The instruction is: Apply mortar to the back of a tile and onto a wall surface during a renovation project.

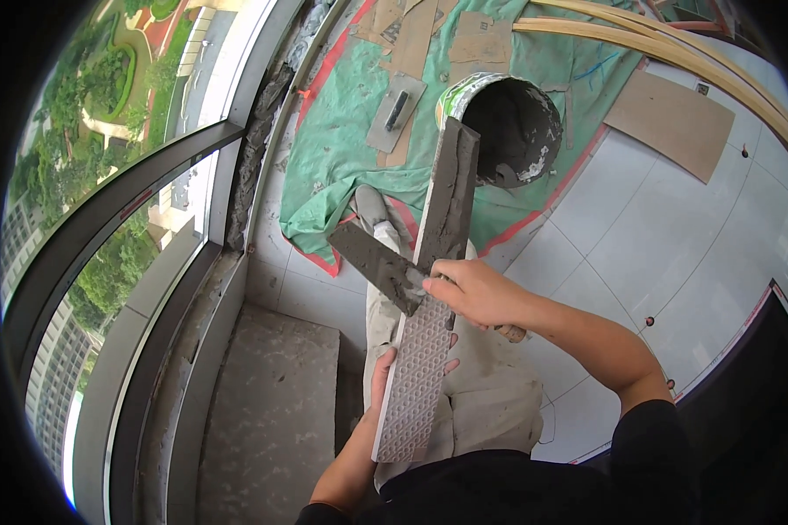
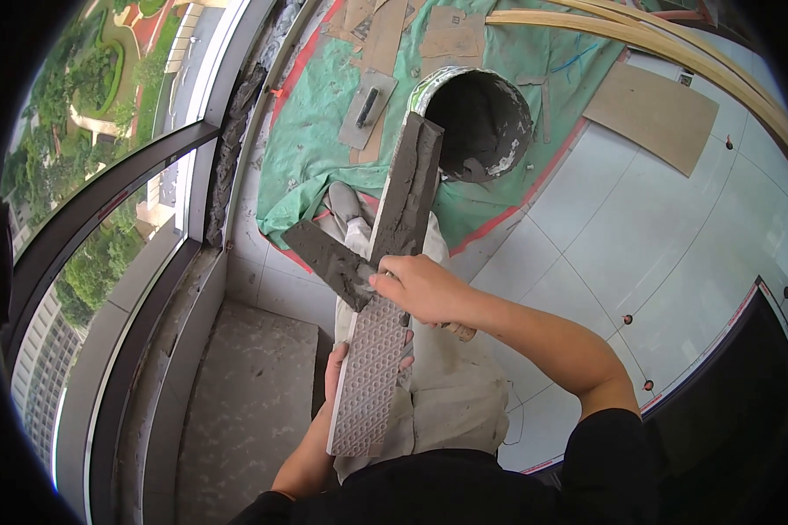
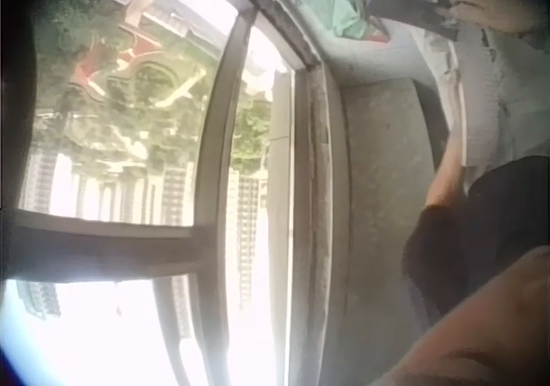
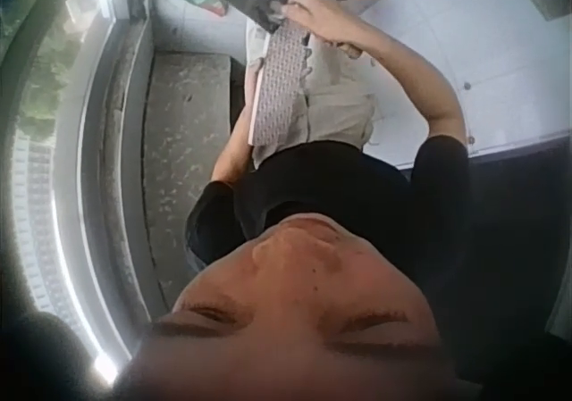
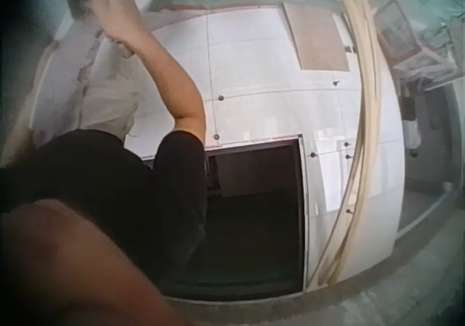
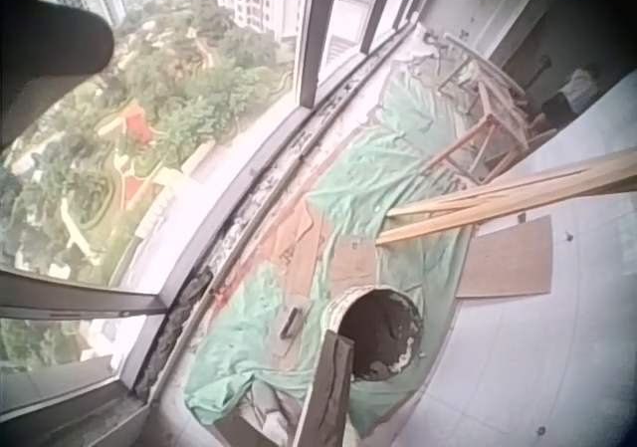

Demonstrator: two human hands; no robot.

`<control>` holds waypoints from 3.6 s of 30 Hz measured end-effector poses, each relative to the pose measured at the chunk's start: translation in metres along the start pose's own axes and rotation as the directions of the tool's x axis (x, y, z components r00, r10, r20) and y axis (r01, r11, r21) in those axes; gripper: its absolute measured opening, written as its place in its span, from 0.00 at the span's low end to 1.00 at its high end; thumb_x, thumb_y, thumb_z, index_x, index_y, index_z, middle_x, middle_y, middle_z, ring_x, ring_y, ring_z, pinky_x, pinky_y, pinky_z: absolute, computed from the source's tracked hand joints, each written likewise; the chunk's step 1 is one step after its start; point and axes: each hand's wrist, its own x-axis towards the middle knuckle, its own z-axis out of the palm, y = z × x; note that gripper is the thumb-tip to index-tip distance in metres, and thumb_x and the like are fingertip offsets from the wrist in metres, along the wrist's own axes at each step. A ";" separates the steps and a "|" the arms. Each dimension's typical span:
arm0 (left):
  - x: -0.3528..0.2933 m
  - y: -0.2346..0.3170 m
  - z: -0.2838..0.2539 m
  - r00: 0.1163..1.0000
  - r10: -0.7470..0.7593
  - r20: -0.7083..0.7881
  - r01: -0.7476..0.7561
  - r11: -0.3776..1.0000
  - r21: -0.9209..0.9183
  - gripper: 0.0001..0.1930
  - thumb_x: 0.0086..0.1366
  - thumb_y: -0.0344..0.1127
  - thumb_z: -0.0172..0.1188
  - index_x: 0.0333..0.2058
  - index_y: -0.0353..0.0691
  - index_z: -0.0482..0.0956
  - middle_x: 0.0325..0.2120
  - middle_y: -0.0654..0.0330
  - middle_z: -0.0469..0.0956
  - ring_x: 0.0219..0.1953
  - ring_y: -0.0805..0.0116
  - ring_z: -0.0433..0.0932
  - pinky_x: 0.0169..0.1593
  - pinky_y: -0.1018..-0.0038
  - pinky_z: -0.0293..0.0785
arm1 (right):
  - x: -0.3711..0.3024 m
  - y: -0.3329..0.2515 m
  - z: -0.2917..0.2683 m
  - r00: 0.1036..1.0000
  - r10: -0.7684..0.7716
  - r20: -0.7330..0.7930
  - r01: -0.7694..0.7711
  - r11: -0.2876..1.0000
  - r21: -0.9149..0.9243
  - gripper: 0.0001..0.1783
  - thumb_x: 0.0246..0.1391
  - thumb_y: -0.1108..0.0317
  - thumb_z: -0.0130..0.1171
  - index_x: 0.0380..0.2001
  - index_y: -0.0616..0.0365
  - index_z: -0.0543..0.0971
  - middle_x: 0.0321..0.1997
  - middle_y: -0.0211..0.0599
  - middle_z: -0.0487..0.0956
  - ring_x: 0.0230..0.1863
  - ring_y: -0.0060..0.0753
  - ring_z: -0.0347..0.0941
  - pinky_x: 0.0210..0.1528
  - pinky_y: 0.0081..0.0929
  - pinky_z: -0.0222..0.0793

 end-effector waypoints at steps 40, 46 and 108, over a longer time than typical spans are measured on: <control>-0.032 -0.010 -0.019 0.984 0.104 -0.143 -0.114 0.992 -0.063 0.52 0.68 0.57 0.69 0.84 0.43 0.58 0.83 0.44 0.60 0.85 0.33 0.54 0.83 0.28 0.55 | 0.045 0.111 -0.188 0.973 0.173 -0.156 -0.155 0.981 0.119 0.20 0.75 0.51 0.57 0.40 0.60 0.78 0.21 0.28 0.69 0.13 0.22 0.64 0.14 0.33 0.64; -0.040 -0.011 0.002 0.989 0.109 -0.097 -0.119 0.987 -0.107 0.52 0.70 0.57 0.69 0.84 0.41 0.57 0.83 0.43 0.59 0.85 0.32 0.54 0.85 0.30 0.51 | -0.050 0.082 -0.094 0.984 0.147 0.104 -0.155 0.985 0.075 0.21 0.79 0.52 0.54 0.38 0.60 0.78 0.22 0.29 0.71 0.14 0.24 0.68 0.16 0.34 0.65; -0.057 0.000 -0.006 0.980 0.082 -0.181 -0.133 0.948 -0.289 0.35 0.74 0.56 0.60 0.71 0.38 0.79 0.62 0.50 0.87 0.59 0.48 0.89 0.81 0.39 0.67 | -0.116 0.111 0.061 0.885 -0.203 -0.420 0.275 0.954 0.118 0.16 0.75 0.57 0.64 0.40 0.62 0.83 0.24 0.47 0.79 0.24 0.40 0.78 0.30 0.40 0.71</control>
